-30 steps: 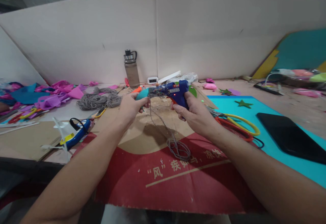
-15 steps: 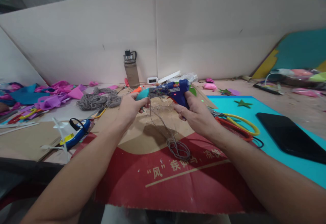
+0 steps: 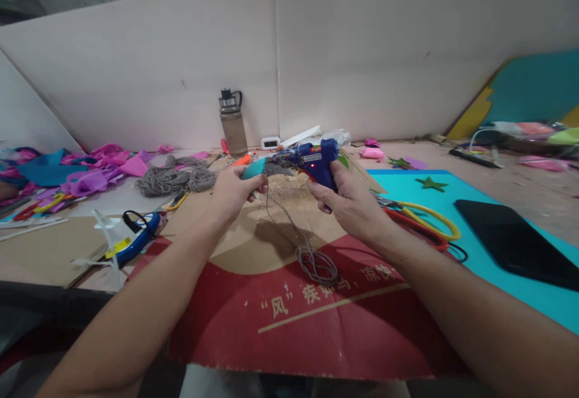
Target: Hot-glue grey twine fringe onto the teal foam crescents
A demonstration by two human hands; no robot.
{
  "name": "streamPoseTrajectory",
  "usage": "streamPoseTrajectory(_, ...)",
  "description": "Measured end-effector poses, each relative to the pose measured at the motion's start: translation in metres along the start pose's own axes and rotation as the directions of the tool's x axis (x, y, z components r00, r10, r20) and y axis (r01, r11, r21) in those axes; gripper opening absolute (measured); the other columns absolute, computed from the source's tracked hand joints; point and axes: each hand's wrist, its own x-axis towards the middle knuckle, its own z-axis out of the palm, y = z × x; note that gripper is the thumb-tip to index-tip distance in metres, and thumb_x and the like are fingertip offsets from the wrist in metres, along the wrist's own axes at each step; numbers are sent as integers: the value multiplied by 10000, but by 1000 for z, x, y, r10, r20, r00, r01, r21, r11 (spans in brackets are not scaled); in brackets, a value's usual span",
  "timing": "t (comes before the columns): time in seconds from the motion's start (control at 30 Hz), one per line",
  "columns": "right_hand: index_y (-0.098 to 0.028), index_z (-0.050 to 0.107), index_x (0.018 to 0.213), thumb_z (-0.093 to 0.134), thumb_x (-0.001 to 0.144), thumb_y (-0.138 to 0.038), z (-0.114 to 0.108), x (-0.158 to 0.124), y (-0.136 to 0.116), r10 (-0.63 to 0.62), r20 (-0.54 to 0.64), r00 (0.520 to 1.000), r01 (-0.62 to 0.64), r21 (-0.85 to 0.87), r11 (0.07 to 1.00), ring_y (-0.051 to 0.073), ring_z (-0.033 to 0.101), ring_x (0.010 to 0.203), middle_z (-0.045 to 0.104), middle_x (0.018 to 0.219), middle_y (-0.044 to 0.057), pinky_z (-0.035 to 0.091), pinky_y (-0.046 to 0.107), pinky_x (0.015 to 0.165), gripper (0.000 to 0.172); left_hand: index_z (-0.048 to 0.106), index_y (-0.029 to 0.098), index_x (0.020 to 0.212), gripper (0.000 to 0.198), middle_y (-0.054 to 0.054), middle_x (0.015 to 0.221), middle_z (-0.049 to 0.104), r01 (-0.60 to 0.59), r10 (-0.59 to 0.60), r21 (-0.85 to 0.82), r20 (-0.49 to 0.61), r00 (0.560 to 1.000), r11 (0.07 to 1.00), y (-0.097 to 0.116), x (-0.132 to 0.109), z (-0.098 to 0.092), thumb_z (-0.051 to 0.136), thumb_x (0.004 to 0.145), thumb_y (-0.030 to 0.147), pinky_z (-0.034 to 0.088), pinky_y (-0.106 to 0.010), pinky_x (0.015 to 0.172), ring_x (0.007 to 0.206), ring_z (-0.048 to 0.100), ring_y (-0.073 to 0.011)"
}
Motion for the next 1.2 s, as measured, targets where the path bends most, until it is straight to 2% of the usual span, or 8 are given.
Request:
streamPoseTrajectory(0.77,-241,517,1191,554,881,-307,-1,0,-1,-8,2,1000,8,20,1000,220,591,859,625,1048,84,523,364,663,319,676,144,703,156,-35,627,679,-26,26,-22,23,999,999,3,-3,-1,703,662,292,388,-184,430,560,593,-110)
streamPoseTrajectory(1.2,-220,520,1051,557,869,-295,-2,1,-1,-11,-18,1000,11,27,1000,175,538,741,582,890,44,464,319,601,201,696,138,671,153,-34,601,672,-10,10,-4,6,1000,1000,1,-1,-1,710,647,289,395,-186,424,514,563,-98)
